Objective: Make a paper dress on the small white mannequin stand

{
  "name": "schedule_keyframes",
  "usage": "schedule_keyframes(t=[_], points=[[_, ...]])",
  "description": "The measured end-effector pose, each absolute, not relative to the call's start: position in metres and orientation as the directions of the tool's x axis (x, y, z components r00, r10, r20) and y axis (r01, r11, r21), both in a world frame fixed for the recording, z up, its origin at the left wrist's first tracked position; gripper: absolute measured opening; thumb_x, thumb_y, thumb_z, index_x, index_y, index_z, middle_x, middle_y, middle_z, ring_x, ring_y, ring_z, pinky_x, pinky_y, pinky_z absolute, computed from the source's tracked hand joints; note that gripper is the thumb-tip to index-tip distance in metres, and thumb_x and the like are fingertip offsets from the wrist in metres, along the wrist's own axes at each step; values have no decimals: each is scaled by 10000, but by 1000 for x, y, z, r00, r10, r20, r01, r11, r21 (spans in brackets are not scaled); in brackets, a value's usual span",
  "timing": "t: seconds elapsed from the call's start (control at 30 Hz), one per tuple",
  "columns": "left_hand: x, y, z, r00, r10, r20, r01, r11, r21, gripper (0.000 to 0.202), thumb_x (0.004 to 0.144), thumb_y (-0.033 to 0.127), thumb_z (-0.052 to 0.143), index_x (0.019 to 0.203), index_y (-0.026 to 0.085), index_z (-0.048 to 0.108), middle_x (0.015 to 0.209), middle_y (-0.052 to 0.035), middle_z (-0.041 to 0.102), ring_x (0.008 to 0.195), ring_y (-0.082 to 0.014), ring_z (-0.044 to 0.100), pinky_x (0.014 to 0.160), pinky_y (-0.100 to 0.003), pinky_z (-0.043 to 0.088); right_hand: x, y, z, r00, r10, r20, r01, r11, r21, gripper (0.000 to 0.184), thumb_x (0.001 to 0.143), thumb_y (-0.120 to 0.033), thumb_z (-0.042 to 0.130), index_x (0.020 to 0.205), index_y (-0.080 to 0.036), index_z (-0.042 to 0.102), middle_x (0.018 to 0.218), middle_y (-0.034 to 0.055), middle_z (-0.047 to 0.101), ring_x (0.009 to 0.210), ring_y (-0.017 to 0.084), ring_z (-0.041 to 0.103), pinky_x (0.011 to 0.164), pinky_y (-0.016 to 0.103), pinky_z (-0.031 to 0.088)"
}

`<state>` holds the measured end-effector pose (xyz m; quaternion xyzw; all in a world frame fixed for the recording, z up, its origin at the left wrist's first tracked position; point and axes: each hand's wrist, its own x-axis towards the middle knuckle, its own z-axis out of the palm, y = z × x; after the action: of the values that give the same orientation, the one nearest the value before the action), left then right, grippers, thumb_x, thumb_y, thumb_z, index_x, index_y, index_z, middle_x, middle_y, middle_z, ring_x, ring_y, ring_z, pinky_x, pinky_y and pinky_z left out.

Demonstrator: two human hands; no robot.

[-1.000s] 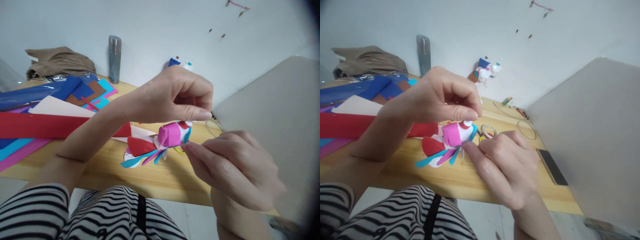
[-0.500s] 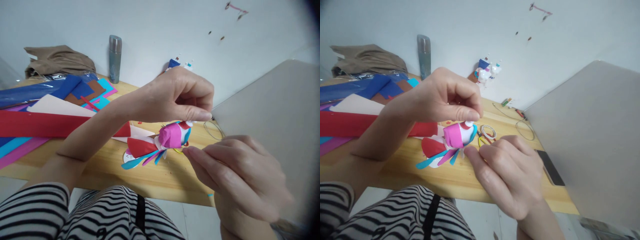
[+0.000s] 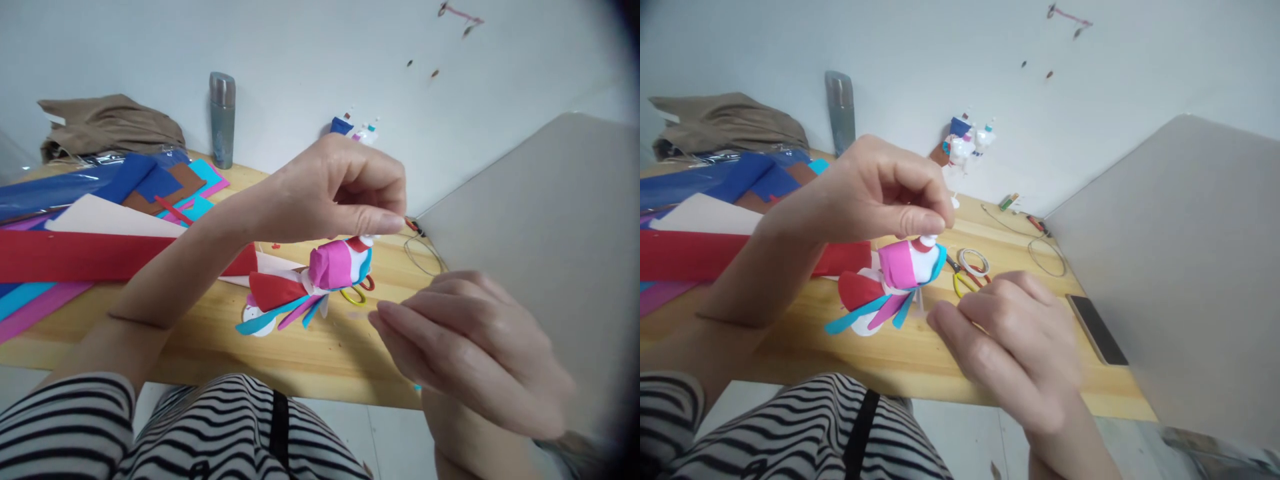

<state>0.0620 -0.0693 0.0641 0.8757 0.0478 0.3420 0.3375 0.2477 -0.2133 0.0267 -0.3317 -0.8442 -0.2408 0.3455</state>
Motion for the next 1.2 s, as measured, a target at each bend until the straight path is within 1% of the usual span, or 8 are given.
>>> schedule_keyframes(t=[0.1,0.2,0.37,0.47,0.63,0.8,0.93,1.2], points=[[58,-66,61,761,285,583,-199,-752,628,257,922,302,624,826,82,717,758,-24,692,696,-77,600,678,-239,507,249,-201,21,-495,299,816,659,741,128,82,857,-86,666,847,-163,693,707,24,626,592,143,572,516,330,484],[53,-65,61,767,298,568,-205,-725,657,240,897,332,653,840,111,730,758,-31,713,690,-116,653,648,-247,534,248,-192,16,-489,295,821,596,800,67,92,873,-105,632,889,-155,707,746,52,666,622,162,610,519,328,500],[52,-70,60,765,363,532,-112,-739,664,310,912,392,601,895,114,737,817,-35,732,801,-172,713,710,-288,563,243,-181,15,-515,294,805,599,795,93,188,856,-69,643,1018,-138,711,711,36,642,609,153,585,525,305,476],[50,-75,60,755,360,547,-115,-750,652,263,911,342,593,884,121,734,832,-32,733,797,-165,703,709,-278,551,243,-176,18,-564,302,768,572,814,100,215,854,-68,659,1061,-117,692,698,29,606,605,141,557,532,293,456],[39,-81,59,746,317,586,-188,-744,641,156,890,286,651,915,148,718,880,-30,725,767,-127,656,670,-232,528,244,-176,24,-627,299,720,528,842,110,94,838,-57,668,924,-94,665,670,31,570,577,127,504,526,291,400],[29,-90,48,756,230,613,-233,-780,581,374,803,261,766,1154,169,677,1073,-72,728,914,-169,671,804,-265,561,243,-178,28,-663,326,674,536,835,123,91,855,-76,648,866,-152,601,673,13,541,580,122,435,534,294,387],[31,-105,33,667,278,691,-167,-848,502,444,829,173,670,1269,213,621,1159,-66,729,960,-181,686,864,-306,571,241,-181,33,-697,330,637,538,828,160,93,869,-93,617,864,-171,567,662,10,528,565,137,426,513,306,394],[40,-123,23,518,413,749,6,-877,480,413,827,77,536,1207,214,618,1099,-58,724,976,-180,687,824,-307,580,236,-188,40,-732,327,598,526,829,189,110,832,-29,636,833,-132,598,644,45,586,563,154,523,517,312,455]])
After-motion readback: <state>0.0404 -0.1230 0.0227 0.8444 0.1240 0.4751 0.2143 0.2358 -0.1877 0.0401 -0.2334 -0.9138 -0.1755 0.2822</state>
